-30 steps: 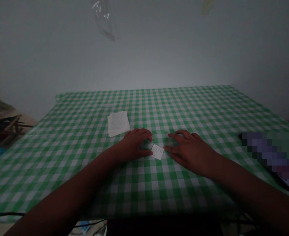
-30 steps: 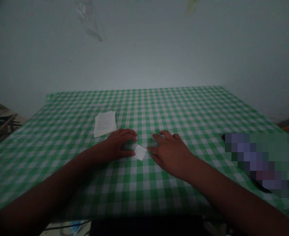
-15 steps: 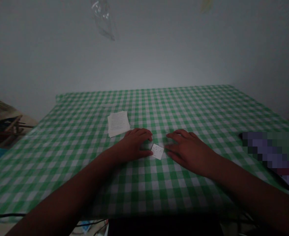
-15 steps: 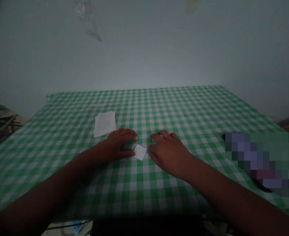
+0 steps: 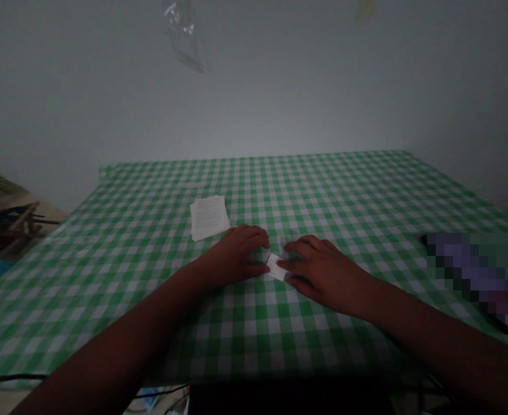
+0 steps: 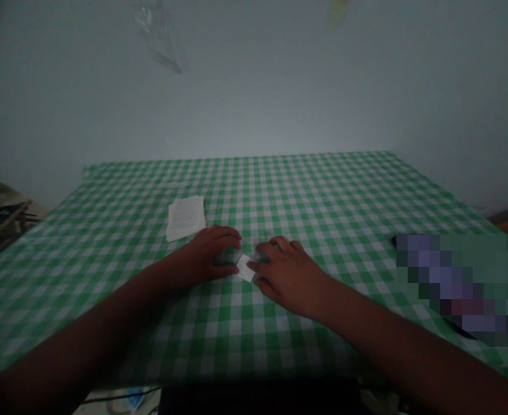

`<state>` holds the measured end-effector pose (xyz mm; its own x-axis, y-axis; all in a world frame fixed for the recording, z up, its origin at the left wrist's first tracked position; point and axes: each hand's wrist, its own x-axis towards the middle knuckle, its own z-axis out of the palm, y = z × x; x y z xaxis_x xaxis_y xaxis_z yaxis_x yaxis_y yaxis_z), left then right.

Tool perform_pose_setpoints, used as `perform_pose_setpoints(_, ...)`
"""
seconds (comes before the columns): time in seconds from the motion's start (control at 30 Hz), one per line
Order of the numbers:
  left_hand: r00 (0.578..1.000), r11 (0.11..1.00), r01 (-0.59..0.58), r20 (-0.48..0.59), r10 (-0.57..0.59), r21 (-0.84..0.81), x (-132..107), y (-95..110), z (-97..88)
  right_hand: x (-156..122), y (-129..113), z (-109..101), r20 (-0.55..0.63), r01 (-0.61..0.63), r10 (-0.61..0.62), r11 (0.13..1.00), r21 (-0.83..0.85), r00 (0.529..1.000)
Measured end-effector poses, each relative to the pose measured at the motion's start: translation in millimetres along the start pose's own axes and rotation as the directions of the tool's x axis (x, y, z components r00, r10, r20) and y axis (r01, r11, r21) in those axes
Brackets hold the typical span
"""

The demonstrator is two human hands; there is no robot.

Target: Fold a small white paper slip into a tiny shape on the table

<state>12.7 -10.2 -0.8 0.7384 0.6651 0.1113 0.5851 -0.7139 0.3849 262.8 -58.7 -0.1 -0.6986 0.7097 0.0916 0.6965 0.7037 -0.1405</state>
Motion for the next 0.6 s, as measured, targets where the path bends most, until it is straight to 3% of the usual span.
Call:
perform_pose_setpoints(0.2,0.986,0.987,-0.14,0.075,0.146,-0.081,1,5,-2.5,4,1,4,-0.041,-0.009,0.011,0.998,0.058,0.999)
perform_pose_setpoints(0.47,0.982,0.986,-0.16,0.095,0.164,-0.046,5,4,-3.2,7,0,6,-0.08,0.009,-0.004,0.998,0.065,0.997)
perform_pose_setpoints(0.6,0.966,0.966,-0.257,-0.032,0.257,-0.013,-1,15,-8.9,8,0,6,-0.074,0.003,0.003,0.997,0.071,0.997)
